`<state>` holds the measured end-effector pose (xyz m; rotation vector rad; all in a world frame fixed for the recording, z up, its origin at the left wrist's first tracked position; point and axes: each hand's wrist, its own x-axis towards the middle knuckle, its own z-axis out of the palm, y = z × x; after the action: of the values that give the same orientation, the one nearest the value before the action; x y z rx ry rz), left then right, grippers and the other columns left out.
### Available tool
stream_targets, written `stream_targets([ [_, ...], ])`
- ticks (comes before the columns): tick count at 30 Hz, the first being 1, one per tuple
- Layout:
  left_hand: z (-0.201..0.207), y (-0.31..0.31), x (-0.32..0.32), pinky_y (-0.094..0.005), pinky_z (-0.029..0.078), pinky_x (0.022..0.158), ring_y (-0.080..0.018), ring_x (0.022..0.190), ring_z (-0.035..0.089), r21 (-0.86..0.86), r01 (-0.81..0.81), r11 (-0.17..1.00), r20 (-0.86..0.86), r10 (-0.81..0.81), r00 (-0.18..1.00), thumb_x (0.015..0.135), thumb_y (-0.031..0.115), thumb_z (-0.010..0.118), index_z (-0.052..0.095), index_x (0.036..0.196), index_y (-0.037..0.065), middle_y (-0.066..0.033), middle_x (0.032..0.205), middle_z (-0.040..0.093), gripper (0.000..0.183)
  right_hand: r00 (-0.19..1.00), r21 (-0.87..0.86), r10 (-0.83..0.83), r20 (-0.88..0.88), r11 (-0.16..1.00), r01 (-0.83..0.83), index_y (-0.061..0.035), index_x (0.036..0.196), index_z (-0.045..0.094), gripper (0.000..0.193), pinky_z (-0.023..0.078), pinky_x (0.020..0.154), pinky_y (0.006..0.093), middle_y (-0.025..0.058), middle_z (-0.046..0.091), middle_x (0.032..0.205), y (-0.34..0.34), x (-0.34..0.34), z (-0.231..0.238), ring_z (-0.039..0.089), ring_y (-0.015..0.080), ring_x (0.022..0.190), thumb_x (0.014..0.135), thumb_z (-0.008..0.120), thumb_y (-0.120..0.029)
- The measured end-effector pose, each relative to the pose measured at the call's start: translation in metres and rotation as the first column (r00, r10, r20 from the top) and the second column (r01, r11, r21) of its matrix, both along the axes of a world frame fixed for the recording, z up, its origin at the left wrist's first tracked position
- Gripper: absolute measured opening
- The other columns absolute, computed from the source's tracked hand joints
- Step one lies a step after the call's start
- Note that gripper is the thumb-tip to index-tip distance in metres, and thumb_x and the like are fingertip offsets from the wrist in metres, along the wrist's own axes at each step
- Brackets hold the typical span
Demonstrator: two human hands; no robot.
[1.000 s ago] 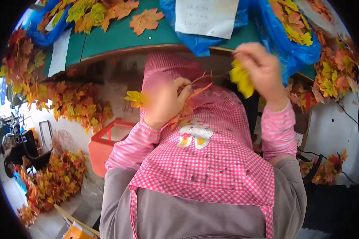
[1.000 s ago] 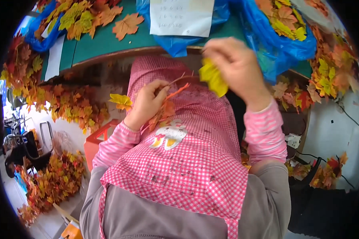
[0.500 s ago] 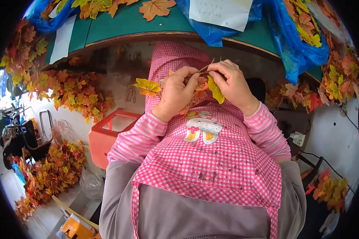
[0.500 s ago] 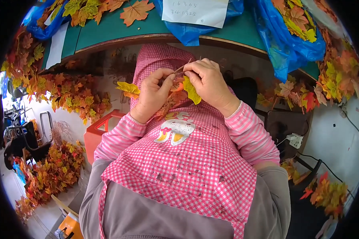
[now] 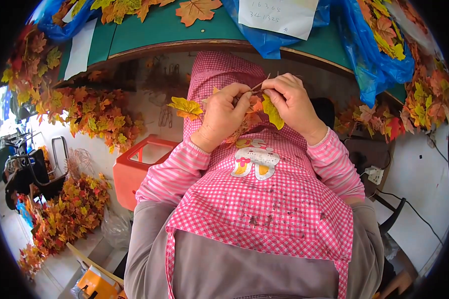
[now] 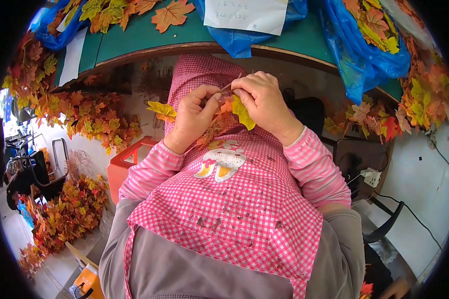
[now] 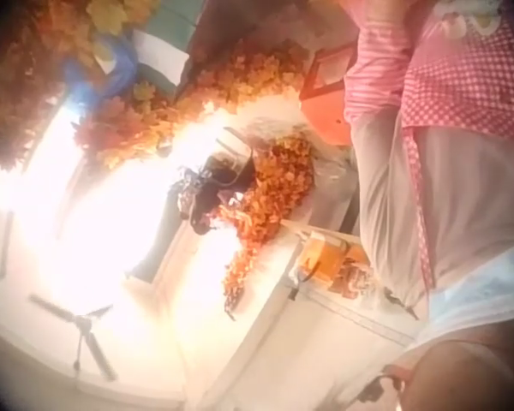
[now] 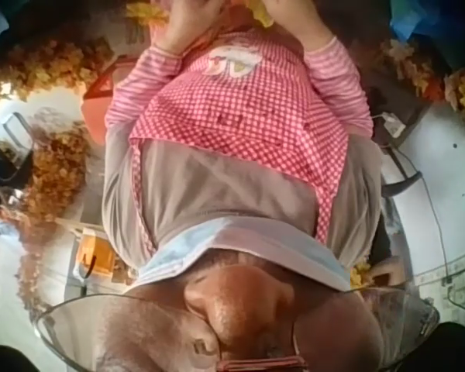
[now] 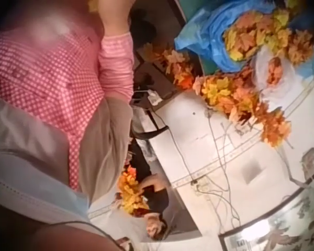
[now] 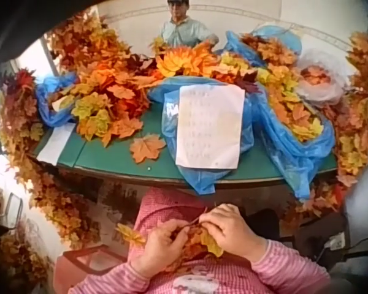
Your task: The person attaches artificial maple leaves to plastic stems with floral wire by hand to create decorative arrangements.
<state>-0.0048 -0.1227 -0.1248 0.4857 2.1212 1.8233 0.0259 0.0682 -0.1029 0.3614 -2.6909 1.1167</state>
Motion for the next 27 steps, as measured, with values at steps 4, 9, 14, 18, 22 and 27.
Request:
stream_targets([
  [4,-0.004,-0.001,-0.001,-0.0188,0.046,0.059,-0.0029,0.068,0.056,-0.026,0.001,1.0,-0.034,-0.002,0.999,0.093,0.005,0.059,0.062,0.1,-0.001,0.0008,0.076,0.062,0.009,1.0,-0.006,0.007,0.002,1.0,-0.007,-0.0092,0.094,0.064,0.009,0.04,0.084,0.0368,0.0021,0.064,0.085,0.0,-0.001,-0.002,0.056,0.0227,0.085,0.085,0.064,-0.009],
  [9,-0.003,-0.002,-0.002,-0.0187,0.046,0.06,-0.003,0.069,0.056,-0.022,0.0,1.0,-0.013,0.0,1.0,0.093,0.005,0.059,0.062,0.1,-0.001,0.0005,0.077,0.063,0.01,1.0,0.013,0.023,0.019,1.0,-0.023,-0.0062,0.097,0.064,0.013,0.041,0.087,0.0354,0.005,0.063,0.087,-0.003,-0.001,-0.001,0.057,0.0237,0.087,0.085,0.062,-0.004],
  [14,-0.003,-0.002,-0.003,-0.0187,0.047,0.061,-0.0034,0.07,0.058,-0.03,0.01,1.0,-0.008,-0.011,1.0,0.093,0.005,0.059,0.062,0.1,-0.001,0.0,0.078,0.064,0.01,1.0,0.017,0.013,0.023,1.0,-0.014,-0.0061,0.097,0.063,0.013,0.041,0.087,0.0354,0.0048,0.063,0.086,-0.001,-0.001,-0.002,0.056,0.0237,0.087,0.085,0.062,-0.004],
  [18,-0.006,-0.002,-0.003,-0.0189,0.047,0.061,-0.0038,0.071,0.058,-0.026,0.027,0.999,-0.015,-0.027,1.0,0.093,0.005,0.059,0.062,0.101,-0.001,-0.0004,0.078,0.064,0.01,1.0,0.01,0.022,-0.004,1.0,-0.022,-0.0059,0.097,0.063,0.012,0.041,0.088,0.0354,0.005,0.063,0.086,-0.003,-0.001,-0.004,0.057,0.0241,0.087,0.085,0.062,-0.003],
  [22,-0.007,-0.002,-0.002,-0.019,0.047,0.061,-0.0041,0.07,0.058,-0.037,0.019,0.999,-0.032,-0.02,0.999,0.093,0.004,0.059,0.062,0.101,-0.001,-0.0002,0.077,0.064,0.01,0.999,0.03,0.027,-0.017,0.999,-0.026,-0.0059,0.096,0.063,0.012,0.041,0.088,0.0354,0.0052,0.063,0.086,-0.005,0.0,-0.005,0.057,0.0245,0.087,0.084,0.062,-0.003],
  [27,-0.003,-0.002,0.003,-0.0193,0.047,0.058,-0.0043,0.067,0.058,-0.062,0.004,0.998,-0.092,-0.01,0.996,0.092,0.002,0.058,0.062,0.099,-0.002,-0.0017,0.077,0.063,0.009,0.999,-0.015,0.014,-0.049,1.0,-0.015,-0.0075,0.093,0.064,0.01,0.039,0.087,0.038,0.0033,0.064,0.086,-0.012,0.002,-0.01,0.056,0.0237,0.089,0.084,0.063,-0.006],
])
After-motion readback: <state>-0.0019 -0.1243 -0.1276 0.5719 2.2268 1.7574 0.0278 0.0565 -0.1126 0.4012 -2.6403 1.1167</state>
